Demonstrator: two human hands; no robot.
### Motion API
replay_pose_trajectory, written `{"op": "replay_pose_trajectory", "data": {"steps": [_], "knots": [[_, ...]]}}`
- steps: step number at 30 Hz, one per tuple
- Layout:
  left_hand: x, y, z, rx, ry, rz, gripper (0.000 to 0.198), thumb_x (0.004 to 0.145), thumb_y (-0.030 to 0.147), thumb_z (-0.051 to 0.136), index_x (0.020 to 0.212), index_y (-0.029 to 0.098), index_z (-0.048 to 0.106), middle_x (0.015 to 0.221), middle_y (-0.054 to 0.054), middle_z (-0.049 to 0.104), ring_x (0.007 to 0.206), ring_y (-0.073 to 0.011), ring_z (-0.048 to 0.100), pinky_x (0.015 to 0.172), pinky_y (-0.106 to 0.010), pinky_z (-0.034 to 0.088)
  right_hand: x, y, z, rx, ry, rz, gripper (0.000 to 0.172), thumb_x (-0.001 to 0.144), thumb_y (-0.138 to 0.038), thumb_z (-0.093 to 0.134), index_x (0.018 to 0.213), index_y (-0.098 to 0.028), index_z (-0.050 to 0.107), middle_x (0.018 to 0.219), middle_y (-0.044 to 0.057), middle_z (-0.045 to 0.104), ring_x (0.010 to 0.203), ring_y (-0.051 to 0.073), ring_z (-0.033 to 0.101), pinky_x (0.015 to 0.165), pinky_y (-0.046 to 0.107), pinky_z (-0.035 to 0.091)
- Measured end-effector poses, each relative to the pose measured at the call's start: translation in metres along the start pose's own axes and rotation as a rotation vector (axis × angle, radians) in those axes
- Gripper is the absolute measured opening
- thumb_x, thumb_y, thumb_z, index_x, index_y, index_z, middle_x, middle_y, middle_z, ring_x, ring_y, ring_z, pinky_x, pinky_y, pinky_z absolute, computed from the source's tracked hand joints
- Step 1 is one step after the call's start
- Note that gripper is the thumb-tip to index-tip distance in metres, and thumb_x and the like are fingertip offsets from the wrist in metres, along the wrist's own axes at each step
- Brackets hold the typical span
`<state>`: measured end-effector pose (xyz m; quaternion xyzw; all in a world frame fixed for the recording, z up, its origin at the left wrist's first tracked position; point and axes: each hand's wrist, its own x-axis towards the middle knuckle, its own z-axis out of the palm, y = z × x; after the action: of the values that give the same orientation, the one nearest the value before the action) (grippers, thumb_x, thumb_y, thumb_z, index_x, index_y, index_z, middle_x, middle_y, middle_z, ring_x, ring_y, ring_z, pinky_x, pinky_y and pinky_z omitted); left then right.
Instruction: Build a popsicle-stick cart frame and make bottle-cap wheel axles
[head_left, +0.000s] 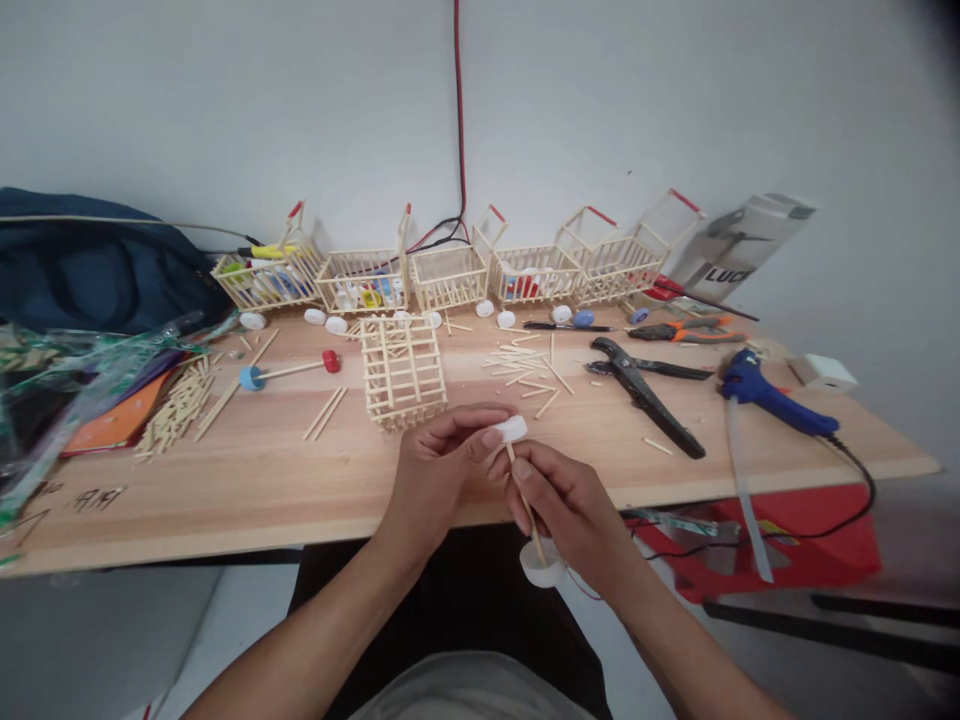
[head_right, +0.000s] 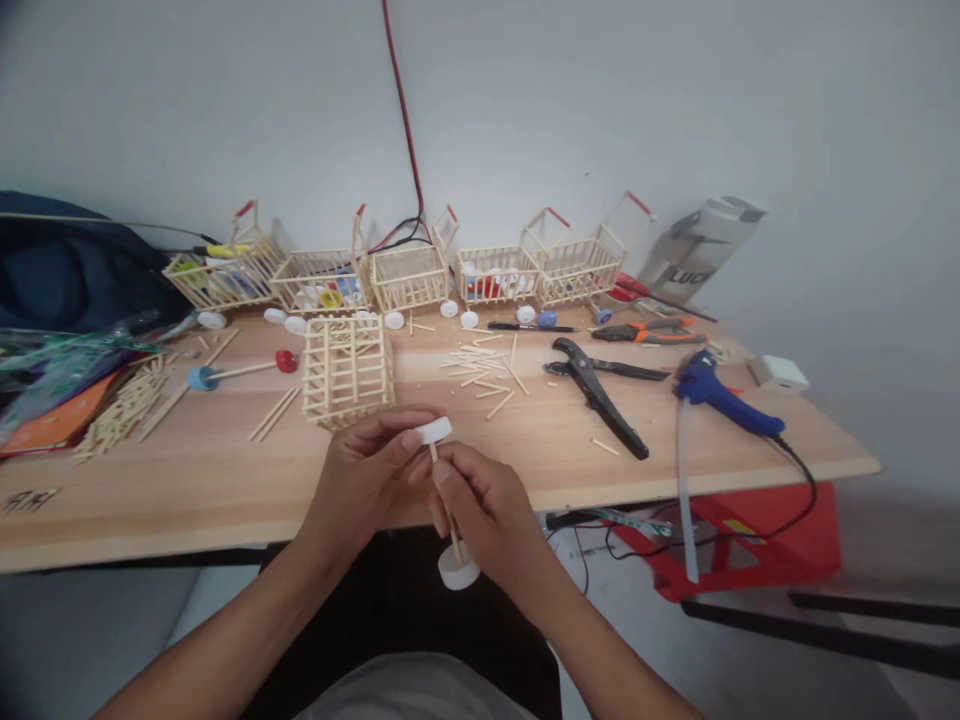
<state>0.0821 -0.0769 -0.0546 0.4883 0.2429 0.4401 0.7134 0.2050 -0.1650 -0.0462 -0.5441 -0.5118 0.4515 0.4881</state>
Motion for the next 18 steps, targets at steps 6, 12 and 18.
{"op": "replay_pose_trajectory", "data": {"steps": [6,12,18], "knots": [[0.0,0.001,0.001,-0.005,0.017,-0.004,0.012,0.075,0.027,0.077,0.085,0.021,0.077,0.103,-0.006,0.075,0.09,-0.0169,0.068,0.081,-0.03,0.055,0.003,0.005,-0.003,0.141,-0.053,0.042,0.033,0.099,-0.046,0.039,0.092,-0.019,0.057,0.051,-0.007,0.042,0.044,0.008,0.029,0.044,0.022,0.024],[-0.005,-0.007,0.004,0.04,0.126,-0.001,0.013,0.077,0.026,0.076,0.088,0.02,0.077,0.1,-0.005,0.075,0.068,-0.0088,0.061,0.068,-0.022,0.052,0.004,-0.002,0.006,-0.437,0.174,-0.089,0.023,0.098,-0.03,0.041,0.084,-0.02,0.057,0.064,-0.001,0.056,0.058,0.012,0.05,0.059,0.025,0.036],[-0.007,-0.012,0.005,-0.039,0.102,0.005,0.013,0.077,0.025,0.075,0.089,0.02,0.076,0.092,-0.003,0.074,0.06,-0.0054,0.055,0.063,-0.02,0.049,0.004,0.0,0.004,-0.122,0.056,0.001,0.027,0.099,-0.038,0.04,0.084,-0.02,0.055,0.053,-0.006,0.046,0.047,0.01,0.039,0.051,0.023,0.031]]}}
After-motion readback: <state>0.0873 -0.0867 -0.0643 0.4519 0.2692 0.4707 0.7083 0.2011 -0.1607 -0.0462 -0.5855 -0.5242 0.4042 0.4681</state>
